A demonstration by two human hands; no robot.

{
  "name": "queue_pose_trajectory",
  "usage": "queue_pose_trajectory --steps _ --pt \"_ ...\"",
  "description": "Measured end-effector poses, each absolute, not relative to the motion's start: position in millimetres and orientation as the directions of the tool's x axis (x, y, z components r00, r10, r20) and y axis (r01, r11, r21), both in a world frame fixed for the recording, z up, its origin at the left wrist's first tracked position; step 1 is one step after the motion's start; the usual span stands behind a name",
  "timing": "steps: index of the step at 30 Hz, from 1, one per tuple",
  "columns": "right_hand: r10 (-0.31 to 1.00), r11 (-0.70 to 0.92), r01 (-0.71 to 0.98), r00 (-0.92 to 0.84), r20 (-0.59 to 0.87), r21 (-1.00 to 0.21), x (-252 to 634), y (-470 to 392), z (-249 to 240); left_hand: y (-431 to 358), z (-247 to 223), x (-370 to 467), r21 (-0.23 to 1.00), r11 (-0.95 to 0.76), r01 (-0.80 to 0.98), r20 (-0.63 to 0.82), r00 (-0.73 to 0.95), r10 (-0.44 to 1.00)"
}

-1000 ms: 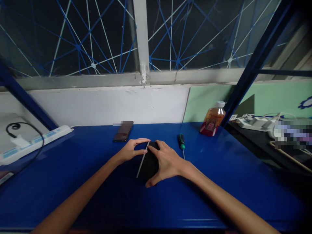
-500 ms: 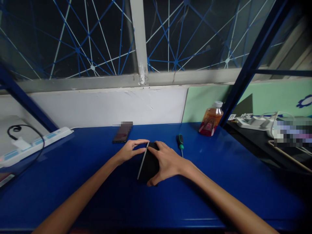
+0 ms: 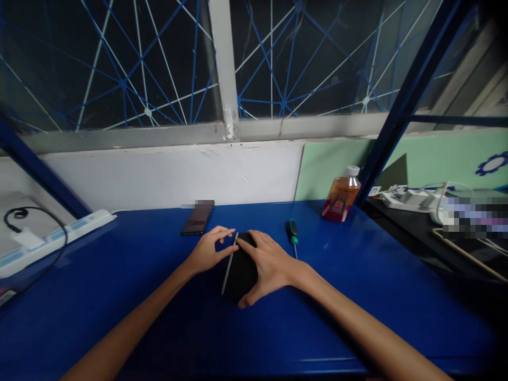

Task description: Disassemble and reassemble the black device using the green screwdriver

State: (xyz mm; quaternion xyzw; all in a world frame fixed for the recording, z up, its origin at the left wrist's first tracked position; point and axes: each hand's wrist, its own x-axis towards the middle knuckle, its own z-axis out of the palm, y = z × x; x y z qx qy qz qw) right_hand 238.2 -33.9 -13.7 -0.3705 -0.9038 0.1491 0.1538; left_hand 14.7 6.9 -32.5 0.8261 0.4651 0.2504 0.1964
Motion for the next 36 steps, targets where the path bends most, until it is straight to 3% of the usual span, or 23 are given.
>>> queue_pose_trajectory --steps 8,15,20,24,29,36 --pt "0.672 0.719 0.589 -0.724 0.156 -0.369 258 -25 -7 4 -25 11 0.511 -0.579 0.635 0.195 0.571 0.798" --pt "0.760 0.646 0.724 -0.582 0.291 -0.240 261 -26 -2 10 -28 0 0.291 -0.518 0.804 0.250 0.459 0.853" --pt "0.798 0.569 0.813 -0.510 0.320 -0.124 235 -41 -8 9 -28 2 0.196 -0.593 0.781 0.292 0.531 0.795" --pt "0.794 0.592 0.796 -0.547 0.265 -0.130 233 -43 -11 6 -28 3 0.193 -0.695 0.693 0.226 0.658 0.719" --pt "0.711 0.703 0.672 -0.658 0.247 -0.233 259 -25 -6 6 -18 -1 0.087 -0.689 0.719 0.278 0.647 0.710" --pt "0.759 0.633 0.757 -0.566 0.321 -0.161 271 -15 1 1 -15 3 0.197 -0.695 0.691 0.223 0.659 0.719"
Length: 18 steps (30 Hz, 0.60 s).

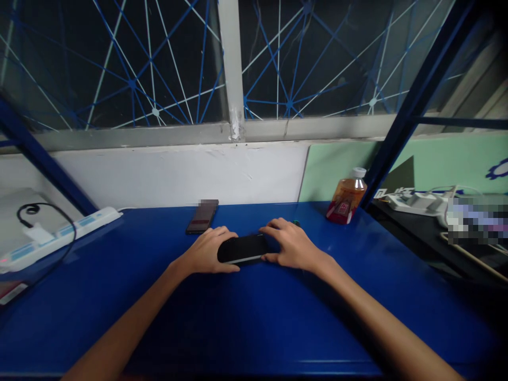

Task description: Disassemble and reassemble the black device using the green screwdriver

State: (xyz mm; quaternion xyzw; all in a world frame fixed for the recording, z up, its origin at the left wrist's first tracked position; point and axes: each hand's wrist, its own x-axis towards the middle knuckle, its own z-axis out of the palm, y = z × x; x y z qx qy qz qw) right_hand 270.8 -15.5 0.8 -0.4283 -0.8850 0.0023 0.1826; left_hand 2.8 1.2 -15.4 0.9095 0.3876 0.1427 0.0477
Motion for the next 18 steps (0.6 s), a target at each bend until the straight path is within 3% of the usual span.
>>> queue_pose_trajectory --steps 3,7,9,12,15,18 --pt "0.823 0.527 0.835 -0.453 0.343 -0.159 267 -17 5 0 -18 6 0.182 -0.646 0.741 0.297 0.584 0.755" --pt "0.924 0.330 0.853 -0.204 0.322 -0.405 258 -20 5 -2 -17 12 0.151 -0.566 0.810 0.471 0.445 0.762" --pt "0.955 0.290 0.743 -0.183 0.233 -0.604 249 -22 -2 -6 -16 20 0.148 -0.517 0.843 0.563 0.358 0.745" --pt "0.962 0.178 0.390 -0.261 0.077 -0.903 233 -25 -17 -19 -17 37 0.120 -0.459 0.880 0.650 0.280 0.706" --pt "0.963 0.163 0.095 -0.232 0.138 -0.982 225 -26 -29 -30 -19 50 0.114 -0.445 0.888 0.666 0.263 0.698" --pt "0.968 0.118 0.029 -0.228 0.108 -0.993 229 -23 -28 -32 -21 50 0.143 -0.499 0.855 0.626 0.312 0.714"
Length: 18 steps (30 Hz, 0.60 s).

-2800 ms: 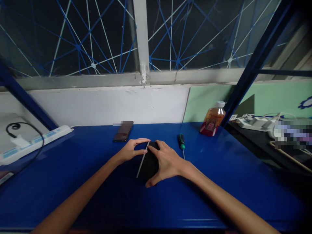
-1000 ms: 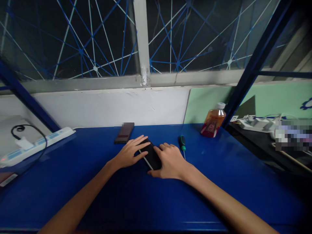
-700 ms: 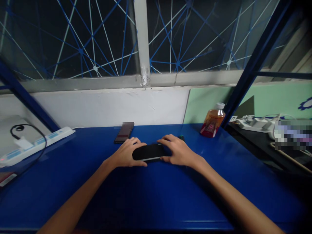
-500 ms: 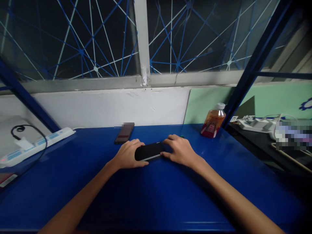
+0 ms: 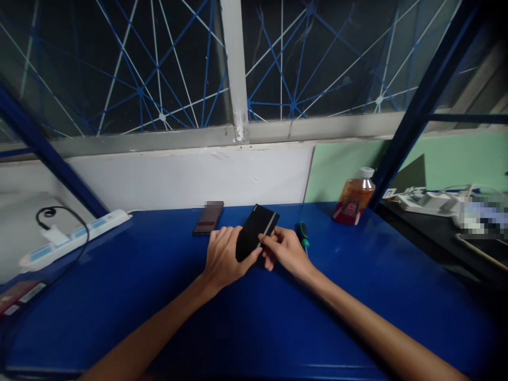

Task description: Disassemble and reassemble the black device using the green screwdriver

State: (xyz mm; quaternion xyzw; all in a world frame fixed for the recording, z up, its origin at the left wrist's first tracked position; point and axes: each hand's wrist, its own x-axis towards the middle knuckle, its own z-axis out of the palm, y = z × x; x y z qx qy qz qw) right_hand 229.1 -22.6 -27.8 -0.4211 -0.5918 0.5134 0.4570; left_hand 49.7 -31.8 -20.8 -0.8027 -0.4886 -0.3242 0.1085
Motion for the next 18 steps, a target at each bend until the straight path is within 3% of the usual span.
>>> queue_pose_trajectory --steps 9,15,18 --pt "0.906 -0.078 -0.019 -0.418 -0.063 -0.997 250 -10 -16 -9 -22 26 0.411 -0.513 0.753 0.516 0.272 0.813" --pt "0.841 -0.114 -0.007 -0.533 -0.093 -0.993 248 -10 -25 -12 -12 20 0.257 -0.687 0.680 0.344 0.600 0.722" --pt "0.835 -0.091 0.009 -0.544 -0.082 -0.996 250 -9 -27 -17 -6 21 0.194 -0.748 0.635 0.303 0.686 0.661"
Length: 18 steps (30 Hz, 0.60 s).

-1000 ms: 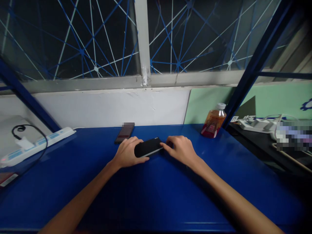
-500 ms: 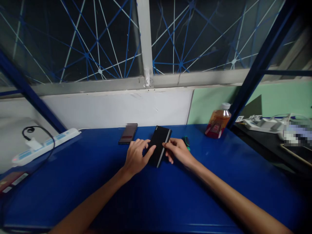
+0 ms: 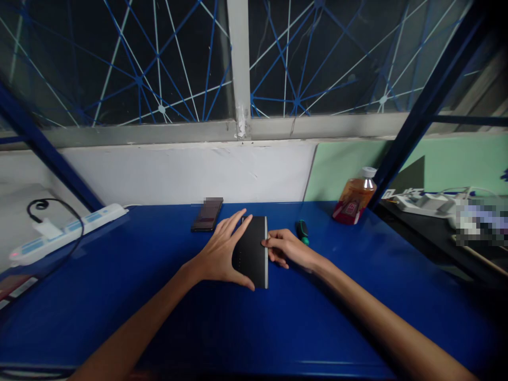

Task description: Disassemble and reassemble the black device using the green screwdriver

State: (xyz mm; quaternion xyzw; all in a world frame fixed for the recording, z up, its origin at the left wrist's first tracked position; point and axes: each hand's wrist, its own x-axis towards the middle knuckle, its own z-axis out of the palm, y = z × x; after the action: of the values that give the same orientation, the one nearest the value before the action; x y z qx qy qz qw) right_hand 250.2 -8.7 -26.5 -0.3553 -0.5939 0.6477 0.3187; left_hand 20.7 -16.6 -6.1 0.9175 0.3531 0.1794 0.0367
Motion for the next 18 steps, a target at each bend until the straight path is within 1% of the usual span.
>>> queue_pose_trajectory --steps 6,12,15,18 --pt "0.827 -0.087 0.075 -0.550 -0.114 -0.993 252 -8 -23 -25 -1 22 0.123 -0.811 0.572 0.299 0.758 0.580" --pt "0.815 -0.087 0.080 -0.568 -0.117 -0.993 253 -9 -21 -27 -1 25 0.093 -0.823 0.561 0.297 0.773 0.561" --pt "0.831 -0.083 0.090 -0.544 -0.119 -0.993 250 -11 -21 -29 -1 27 0.087 -0.810 0.580 0.316 0.755 0.575" --pt "0.865 -0.031 0.079 -0.497 -0.066 -0.996 246 -14 -19 -31 0 28 0.073 -0.792 0.607 0.344 0.730 0.591"
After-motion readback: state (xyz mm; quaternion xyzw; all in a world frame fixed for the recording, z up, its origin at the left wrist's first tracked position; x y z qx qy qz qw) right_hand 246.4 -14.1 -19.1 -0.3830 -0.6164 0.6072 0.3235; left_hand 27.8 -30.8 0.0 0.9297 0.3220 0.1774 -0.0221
